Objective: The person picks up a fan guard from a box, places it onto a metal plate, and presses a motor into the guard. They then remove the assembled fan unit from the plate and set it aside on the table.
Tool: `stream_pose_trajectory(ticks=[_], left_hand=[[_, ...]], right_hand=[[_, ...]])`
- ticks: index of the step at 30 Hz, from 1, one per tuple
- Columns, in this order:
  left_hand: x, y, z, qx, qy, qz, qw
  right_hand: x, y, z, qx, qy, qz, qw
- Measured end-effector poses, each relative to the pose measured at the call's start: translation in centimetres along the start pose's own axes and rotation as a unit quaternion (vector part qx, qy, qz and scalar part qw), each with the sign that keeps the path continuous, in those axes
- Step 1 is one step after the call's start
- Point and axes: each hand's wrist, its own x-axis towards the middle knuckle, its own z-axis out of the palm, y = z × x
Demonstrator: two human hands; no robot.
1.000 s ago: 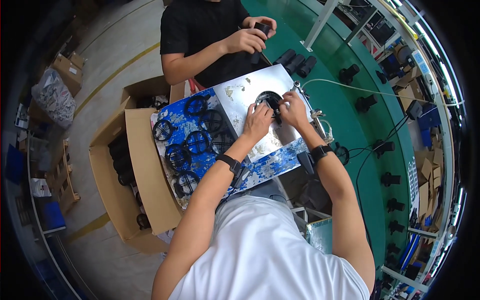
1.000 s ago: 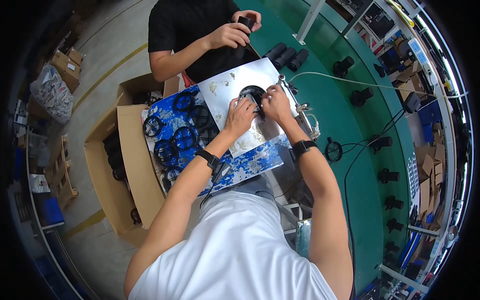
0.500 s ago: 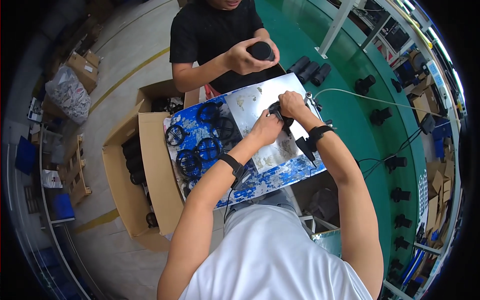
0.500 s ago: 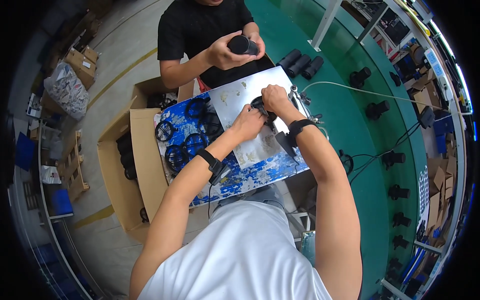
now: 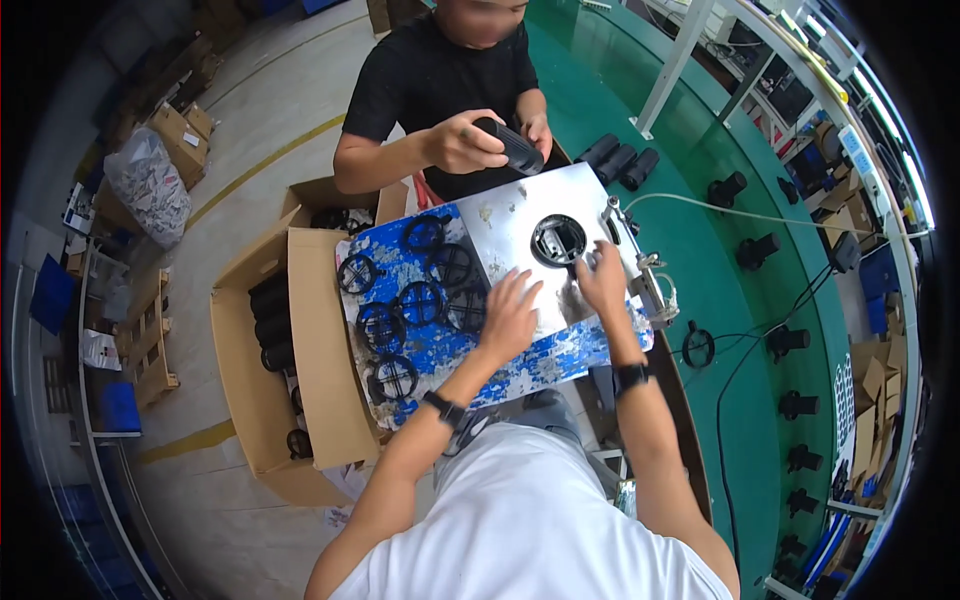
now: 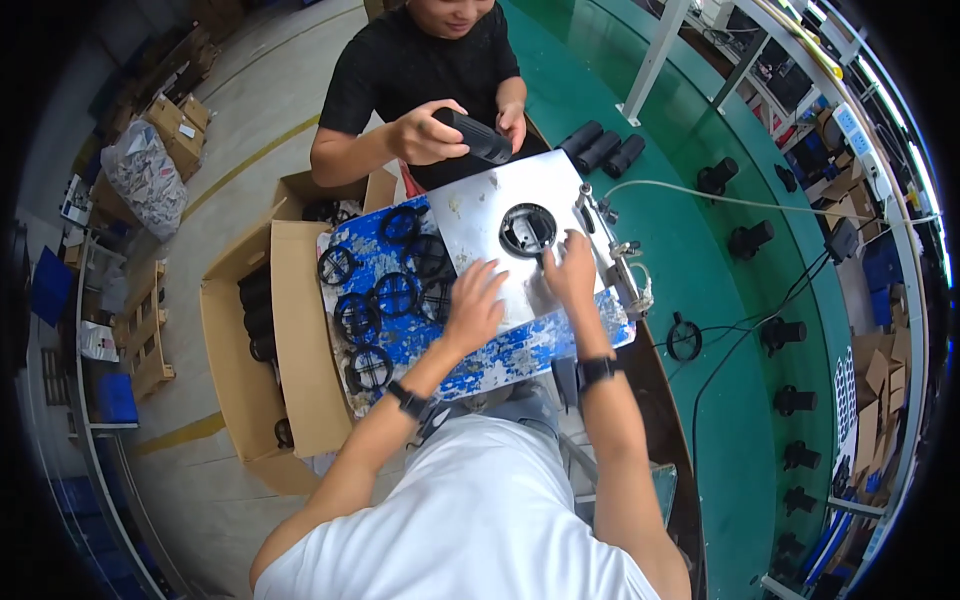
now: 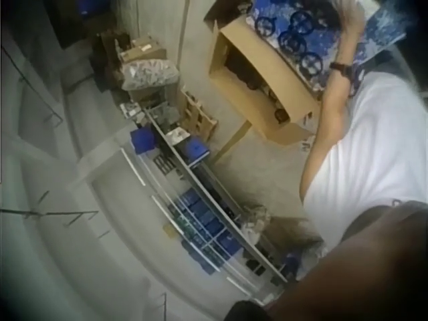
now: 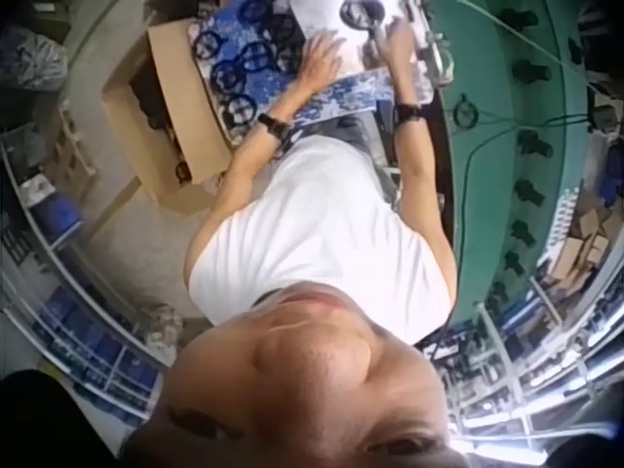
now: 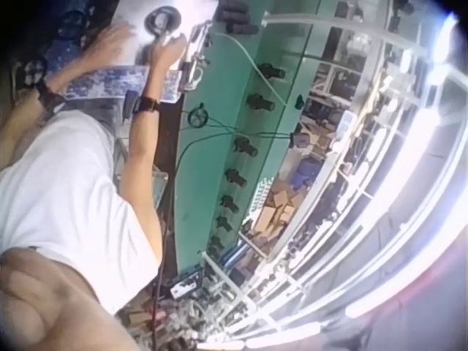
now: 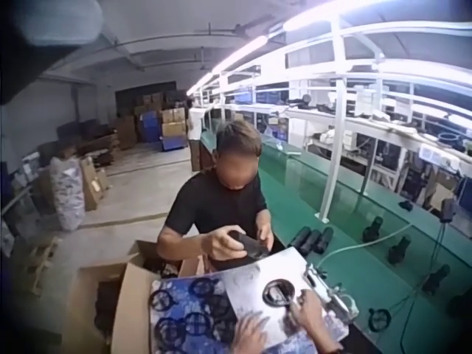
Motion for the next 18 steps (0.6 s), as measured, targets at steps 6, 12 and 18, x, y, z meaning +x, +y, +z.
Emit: stream_pose_trajectory(ticks=[6, 12, 18], left_hand=[[-10.1, -4.4, -5.4, -0.048, 0.083, -0.138, 0.986], [-15.3, -8.3, -2.7, -0.015, -0.012, -0.171, 0.985], [-15.4, -8.9, -0.4, -0.007, -0.049, -0.156, 0.987]], right_hand=[[-8.6, -2.8, -2.3, 0.068, 0.044, -0.058, 0.995], [-9.3, -2.6, -1.2, 0.014, 0.077, -0.079, 0.994], [-9.8, -2.0, -0.5, -0.002, 0.124, -0.1, 0.987]])
